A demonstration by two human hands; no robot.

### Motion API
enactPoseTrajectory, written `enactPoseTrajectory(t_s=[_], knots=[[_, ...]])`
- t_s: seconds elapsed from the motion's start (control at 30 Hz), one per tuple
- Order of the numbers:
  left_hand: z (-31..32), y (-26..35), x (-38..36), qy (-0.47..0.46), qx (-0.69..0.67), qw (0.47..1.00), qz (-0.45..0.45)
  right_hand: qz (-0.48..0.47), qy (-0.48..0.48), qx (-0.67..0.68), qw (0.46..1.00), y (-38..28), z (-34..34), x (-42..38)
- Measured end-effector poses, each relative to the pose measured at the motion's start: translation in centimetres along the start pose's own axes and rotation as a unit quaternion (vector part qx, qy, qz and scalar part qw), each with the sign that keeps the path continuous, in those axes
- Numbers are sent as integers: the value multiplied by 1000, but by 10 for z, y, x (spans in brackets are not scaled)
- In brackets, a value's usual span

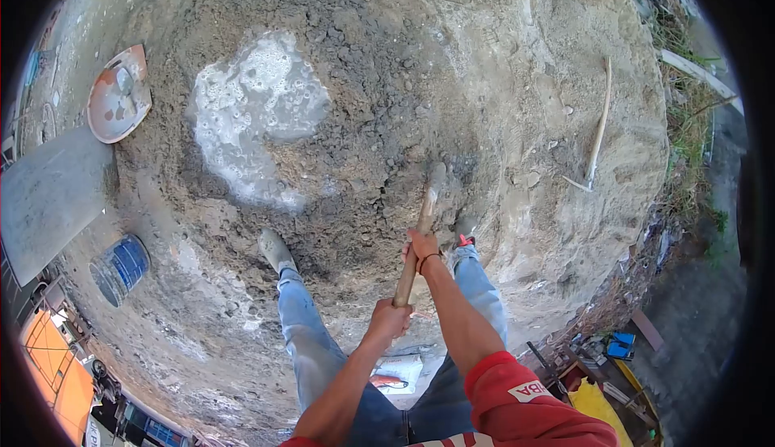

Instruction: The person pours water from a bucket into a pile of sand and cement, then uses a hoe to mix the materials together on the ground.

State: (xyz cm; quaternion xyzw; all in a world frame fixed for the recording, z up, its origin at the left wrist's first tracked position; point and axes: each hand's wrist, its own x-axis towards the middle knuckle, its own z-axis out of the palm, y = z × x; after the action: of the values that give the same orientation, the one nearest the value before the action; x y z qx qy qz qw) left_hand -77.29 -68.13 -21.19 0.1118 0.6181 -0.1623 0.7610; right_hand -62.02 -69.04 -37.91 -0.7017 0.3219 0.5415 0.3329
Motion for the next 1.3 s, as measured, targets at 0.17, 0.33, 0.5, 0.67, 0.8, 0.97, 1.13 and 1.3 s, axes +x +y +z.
enactPoseTrajectory(t_s=[0.17,0.33,0.5,0.67,0.8,0.97,1.13,1.3], knots=[[-140,-46,-101,92,258,957,97,-14,-37,72,997,95,93,-116],[-214,-42,-120,175,423,864,209,-29,-87,138,986,113,161,-171],[-139,9,-18,160,334,851,372,-269,-64,109,955,-13,136,-167],[-13,73,97,139,260,864,409,-495,177,-179,832,-128,96,-39],[22,-3,108,168,208,943,199,-352,186,-392,829,-53,69,50],[12,-85,35,194,244,950,11,-124,108,-363,917,82,11,34],[-33,-91,22,149,155,976,25,-16,-24,-192,981,101,11,1],[-135,-8,-70,15,87,996,-13,35,-33,33,998,117,91,-70]])
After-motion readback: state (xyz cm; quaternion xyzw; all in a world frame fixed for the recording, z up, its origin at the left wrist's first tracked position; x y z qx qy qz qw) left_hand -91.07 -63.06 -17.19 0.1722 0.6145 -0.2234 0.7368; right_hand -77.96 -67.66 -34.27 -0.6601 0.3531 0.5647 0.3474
